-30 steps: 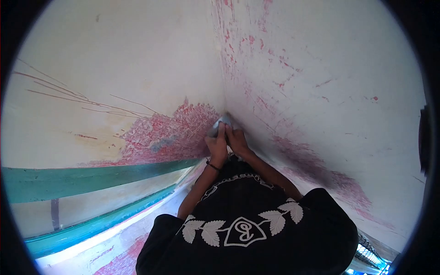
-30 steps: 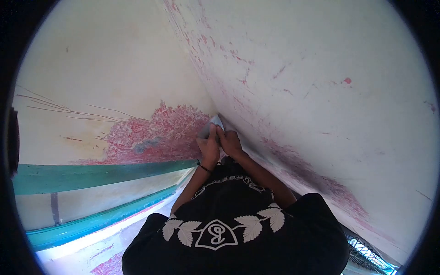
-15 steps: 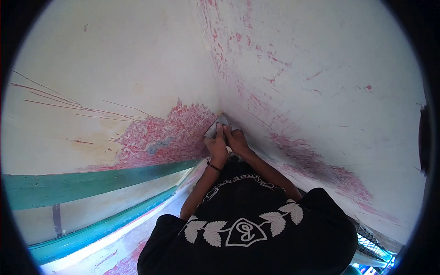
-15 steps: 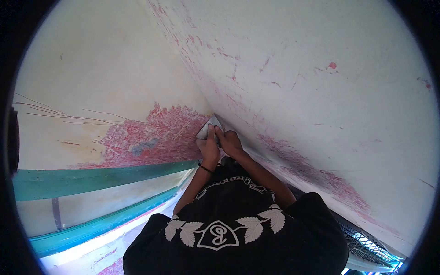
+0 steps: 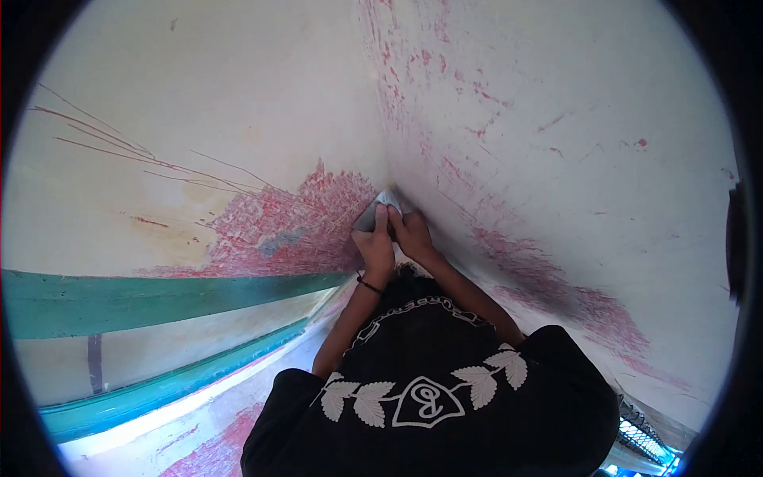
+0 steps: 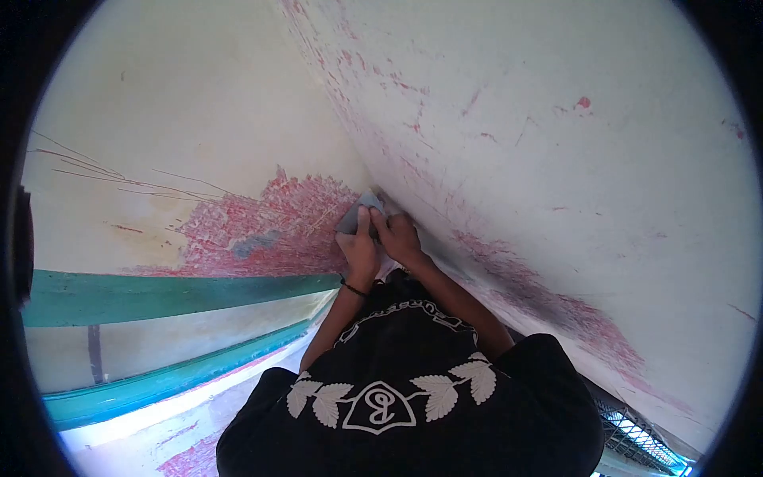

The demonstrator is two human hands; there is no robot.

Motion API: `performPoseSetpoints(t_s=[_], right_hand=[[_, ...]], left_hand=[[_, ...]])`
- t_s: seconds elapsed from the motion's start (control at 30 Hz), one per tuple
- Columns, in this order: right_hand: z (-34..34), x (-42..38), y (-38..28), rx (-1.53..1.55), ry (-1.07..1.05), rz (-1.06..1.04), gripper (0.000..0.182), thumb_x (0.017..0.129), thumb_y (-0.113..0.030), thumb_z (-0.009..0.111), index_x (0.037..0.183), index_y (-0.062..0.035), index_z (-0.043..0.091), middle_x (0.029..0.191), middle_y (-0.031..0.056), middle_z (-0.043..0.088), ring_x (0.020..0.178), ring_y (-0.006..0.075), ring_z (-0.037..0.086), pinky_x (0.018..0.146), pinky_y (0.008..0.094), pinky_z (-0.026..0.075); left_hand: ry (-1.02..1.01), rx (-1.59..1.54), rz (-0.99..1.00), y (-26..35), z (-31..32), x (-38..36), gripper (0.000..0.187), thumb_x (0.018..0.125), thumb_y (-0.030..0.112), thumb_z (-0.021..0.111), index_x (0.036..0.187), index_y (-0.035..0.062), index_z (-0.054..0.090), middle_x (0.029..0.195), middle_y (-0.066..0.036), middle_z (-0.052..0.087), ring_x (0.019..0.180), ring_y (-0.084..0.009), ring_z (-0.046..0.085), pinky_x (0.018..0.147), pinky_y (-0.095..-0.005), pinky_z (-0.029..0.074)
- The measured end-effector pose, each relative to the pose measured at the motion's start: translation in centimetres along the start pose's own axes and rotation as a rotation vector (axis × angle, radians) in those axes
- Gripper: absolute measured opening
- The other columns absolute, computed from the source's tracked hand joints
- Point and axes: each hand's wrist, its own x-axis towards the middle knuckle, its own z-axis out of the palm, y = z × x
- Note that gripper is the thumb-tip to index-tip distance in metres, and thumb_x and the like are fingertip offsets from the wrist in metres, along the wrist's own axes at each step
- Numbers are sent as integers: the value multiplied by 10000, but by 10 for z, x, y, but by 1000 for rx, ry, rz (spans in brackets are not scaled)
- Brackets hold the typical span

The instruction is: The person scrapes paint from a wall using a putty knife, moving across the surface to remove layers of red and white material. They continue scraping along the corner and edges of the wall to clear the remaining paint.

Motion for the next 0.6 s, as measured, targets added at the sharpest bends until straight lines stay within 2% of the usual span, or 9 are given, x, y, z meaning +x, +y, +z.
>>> performPoseSetpoints(t_s=[0.1, 0.2, 0.3, 0.4, 0.43, 0.5, 0.6], right_hand=[[3, -3, 9, 59, -22, 59, 805, 934, -673, 450, 633, 36, 683, 617, 218, 649, 710, 374, 703, 707, 469, 528], [1, -15, 37, 20, -213, 302, 742, 963, -596, 463, 584, 15, 646, 532, 143, 605, 515, 260, 633, 534, 401, 484], [-19, -31, 35, -52, -444, 363, 598, 938, -522, 552, 718, 22, 669, 548, 109, 595, 493, 233, 616, 486, 376, 469], [-5, -41, 73, 227, -637, 373, 396, 933, -349, 608, 1025, 35, 629, 680, 91, 604, 491, 203, 601, 437, 331, 454], [-15, -50, 56, 388, -675, 423, 364, 932, -297, 608, 1107, 20, 578, 727, 89, 596, 495, 196, 595, 427, 315, 448], [-39, -74, 18, 713, -742, 521, 409, 929, -193, 608, 1270, -10, 477, 820, 84, 580, 502, 182, 583, 409, 285, 435], [-47, -96, -2, 932, -665, 586, 436, 942, -135, 573, 1338, -73, 403, 893, 95, 569, 520, 165, 572, 397, 276, 428]], left_hand=[[-114, 13, -200, -27, -15, 8, 311, 935, 218, 697, 1105, -37, 646, 1059, -84, 662, 931, -160, 626, 823, -319, 515], [-83, -232, -480, -86, -34, 12, 358, 974, 244, 638, 1229, -1, 581, 1197, -103, 617, 1061, -202, 599, 920, -364, 494], [-244, -473, -727, -132, -63, 11, 386, 1013, 283, 563, 1308, 38, 520, 1265, -114, 582, 1135, -242, 571, 963, -407, 475], [-199, -425, -731, -124, -62, 2, 398, 1033, 335, 507, 1313, 53, 521, 1215, -110, 600, 1099, -251, 589, 953, -403, 485], [-206, -455, -750, -126, -65, 0, 407, 1030, 347, 511, 1312, 53, 519, 1204, -110, 601, 1085, -249, 592, 948, -400, 488], [-217, -518, -789, -127, -74, -2, 427, 1024, 371, 519, 1311, 54, 515, 1183, -109, 603, 1057, -245, 598, 936, -395, 494], [-490, -591, -757, -103, -85, -11, 441, 1015, 416, 520, 1272, 58, 524, 1161, -91, 595, 1014, -232, 592, 897, -385, 501]])
